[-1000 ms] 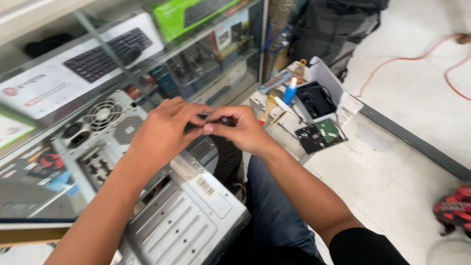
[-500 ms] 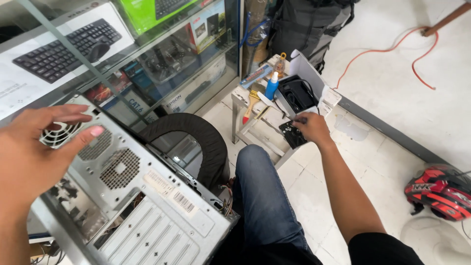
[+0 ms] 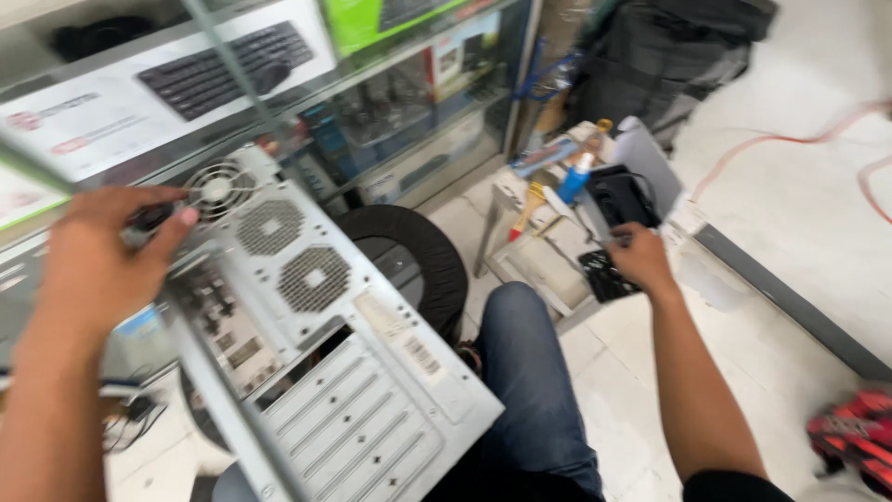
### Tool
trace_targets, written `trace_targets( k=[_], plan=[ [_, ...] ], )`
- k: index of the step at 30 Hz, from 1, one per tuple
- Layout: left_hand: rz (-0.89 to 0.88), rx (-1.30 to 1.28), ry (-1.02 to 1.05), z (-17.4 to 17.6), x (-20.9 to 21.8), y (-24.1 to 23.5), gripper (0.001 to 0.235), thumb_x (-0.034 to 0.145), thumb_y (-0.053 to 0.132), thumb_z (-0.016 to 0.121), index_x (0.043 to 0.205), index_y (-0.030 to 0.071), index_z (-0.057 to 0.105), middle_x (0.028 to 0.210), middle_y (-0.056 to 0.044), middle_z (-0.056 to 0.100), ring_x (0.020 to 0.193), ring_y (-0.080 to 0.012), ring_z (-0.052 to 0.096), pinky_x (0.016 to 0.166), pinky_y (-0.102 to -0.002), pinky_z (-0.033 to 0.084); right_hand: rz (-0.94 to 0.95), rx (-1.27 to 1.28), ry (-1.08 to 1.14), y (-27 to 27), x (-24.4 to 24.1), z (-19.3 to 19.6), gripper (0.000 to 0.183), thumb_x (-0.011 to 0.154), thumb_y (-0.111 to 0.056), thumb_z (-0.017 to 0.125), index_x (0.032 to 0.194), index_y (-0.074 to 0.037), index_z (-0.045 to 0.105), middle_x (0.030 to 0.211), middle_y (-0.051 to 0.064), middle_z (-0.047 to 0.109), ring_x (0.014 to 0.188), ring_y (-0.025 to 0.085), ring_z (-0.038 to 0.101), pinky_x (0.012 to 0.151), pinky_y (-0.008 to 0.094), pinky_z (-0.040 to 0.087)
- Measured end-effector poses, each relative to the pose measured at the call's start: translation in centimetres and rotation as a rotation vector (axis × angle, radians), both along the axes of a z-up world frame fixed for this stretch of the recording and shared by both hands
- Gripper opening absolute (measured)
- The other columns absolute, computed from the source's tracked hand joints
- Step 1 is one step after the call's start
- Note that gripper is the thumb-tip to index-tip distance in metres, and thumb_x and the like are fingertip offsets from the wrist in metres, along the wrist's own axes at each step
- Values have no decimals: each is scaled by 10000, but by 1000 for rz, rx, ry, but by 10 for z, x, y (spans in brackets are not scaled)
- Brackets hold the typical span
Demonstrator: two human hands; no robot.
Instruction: The person uses a screwdriver to remove screws from the back of a computer case. They then remove the power supply unit and place it on the floor. Finally, they reattach the side panel to the computer case.
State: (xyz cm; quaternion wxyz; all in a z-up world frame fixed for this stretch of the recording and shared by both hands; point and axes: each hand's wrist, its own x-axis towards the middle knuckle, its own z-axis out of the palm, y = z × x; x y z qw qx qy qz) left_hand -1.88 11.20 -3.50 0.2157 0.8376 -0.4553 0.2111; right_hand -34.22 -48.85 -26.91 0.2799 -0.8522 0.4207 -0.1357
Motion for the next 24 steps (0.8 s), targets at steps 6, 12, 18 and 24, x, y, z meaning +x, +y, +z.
trace_targets(
  k=[6,12,18,24],
  plan=[
    [114,-124,-21,-33,36,-26,220,1018,134,582,1132,108,769,1098,-110,776,1040,-370,670,947,-481,435,204,227,-526,35,48,71,405,939,53,401,1271,-10,624,1001,130,704,689,119,472,632,252,404],
    [336,-86,165,-26,37,-54,257,978,212,545,1137,165,742,1122,-86,742,1081,-384,628,843,-607,432,569,922,-1219,154,154,208,230,821,-143,627,1001,-2,651,708,163,473,638,242,428,598,331,349],
    [327,-58,224,-10,33,-76,308,977,138,492,1153,152,744,1098,-83,777,1033,-350,681,964,-550,402,916,1069,-1218,256,278,270,143,844,-134,559,929,-40,623,663,86,452,618,193,426,546,321,311],
    [230,-114,258,-20,39,-87,254,981,144,584,1188,143,731,1102,-88,778,1055,-337,735,975,-499,522,939,1048,-1048,292,358,263,220,916,-200,511,1041,-50,615,676,63,417,630,170,452,578,295,423]
  ],
)
